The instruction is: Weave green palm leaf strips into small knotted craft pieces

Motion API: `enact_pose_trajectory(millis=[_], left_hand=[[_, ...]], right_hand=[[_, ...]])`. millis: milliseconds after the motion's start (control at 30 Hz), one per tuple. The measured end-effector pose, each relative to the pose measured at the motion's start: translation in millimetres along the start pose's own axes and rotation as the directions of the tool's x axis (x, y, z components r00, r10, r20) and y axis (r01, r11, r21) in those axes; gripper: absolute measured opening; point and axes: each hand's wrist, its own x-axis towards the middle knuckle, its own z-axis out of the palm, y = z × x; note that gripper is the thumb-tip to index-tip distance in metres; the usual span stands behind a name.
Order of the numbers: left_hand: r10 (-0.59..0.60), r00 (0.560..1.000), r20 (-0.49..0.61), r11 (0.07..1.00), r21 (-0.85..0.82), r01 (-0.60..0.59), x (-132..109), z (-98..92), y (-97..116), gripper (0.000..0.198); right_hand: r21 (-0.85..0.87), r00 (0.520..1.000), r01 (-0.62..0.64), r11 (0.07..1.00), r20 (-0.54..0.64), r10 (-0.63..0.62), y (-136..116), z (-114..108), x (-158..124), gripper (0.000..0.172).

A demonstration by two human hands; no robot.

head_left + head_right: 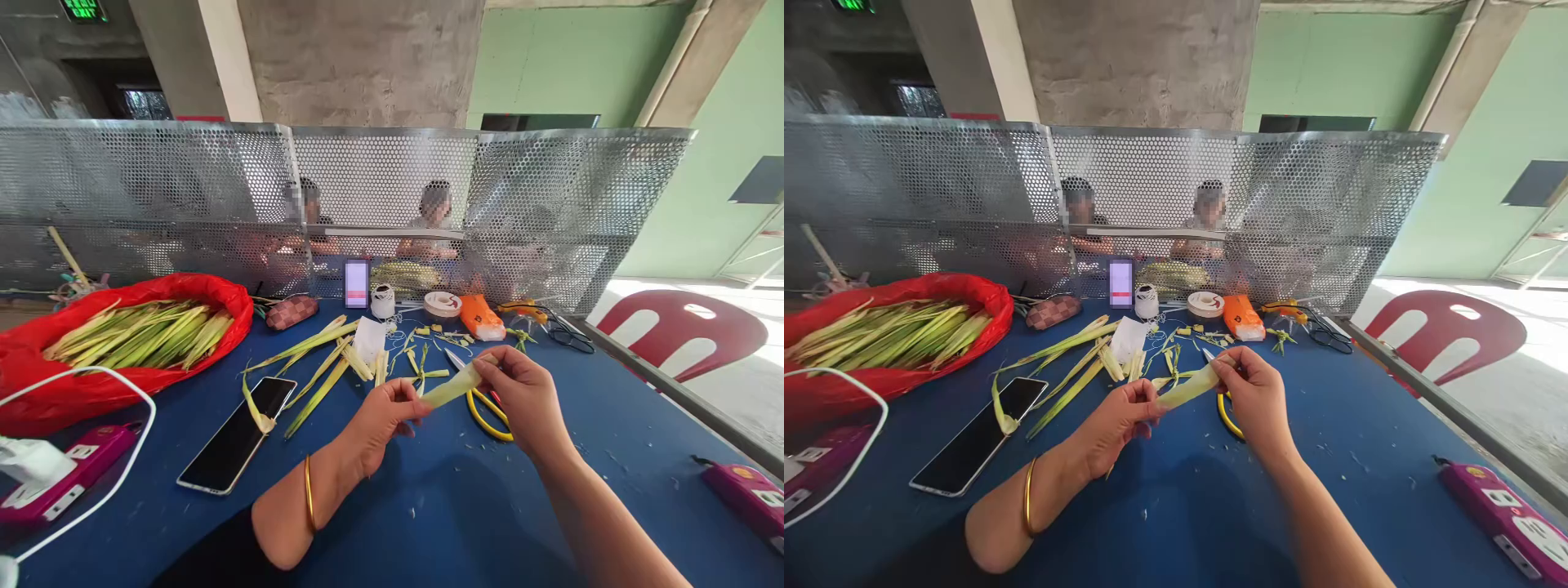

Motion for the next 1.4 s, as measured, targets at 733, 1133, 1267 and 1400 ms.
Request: enact_pose_trajectory(millis=[733,1133,1267,1400], left_hand=[[-0.032,0.973,-0.228,0.997,-0.080,0.014,-1,1.5,-9,0.042],[-0.008,0.998,-0.070,0.977,-0.212,-0.007,-9,3.7,-2,0.028],[0.031,0.989,-0.146,0.975,-0.212,-0.062,-8,4.1,1,0.031],[0.000,0.993,-0.118,0.974,-0.224,-0.026,-12,7.5,3,0.031]], right_hand=[[-0.227,0.825,0.278,0.933,-0.441,-0.353,-4,-1,-15,0.014],[-0.365,0.312,0.927,0.083,0.629,-0.712,-2,31,-37,0.024],[-0.363,0.407,0.903,0.228,0.557,-0.724,-2,29,-32,0.022],[-0.377,0.488,0.865,0.331,0.474,-0.733,-1,27,-32,0.021]])
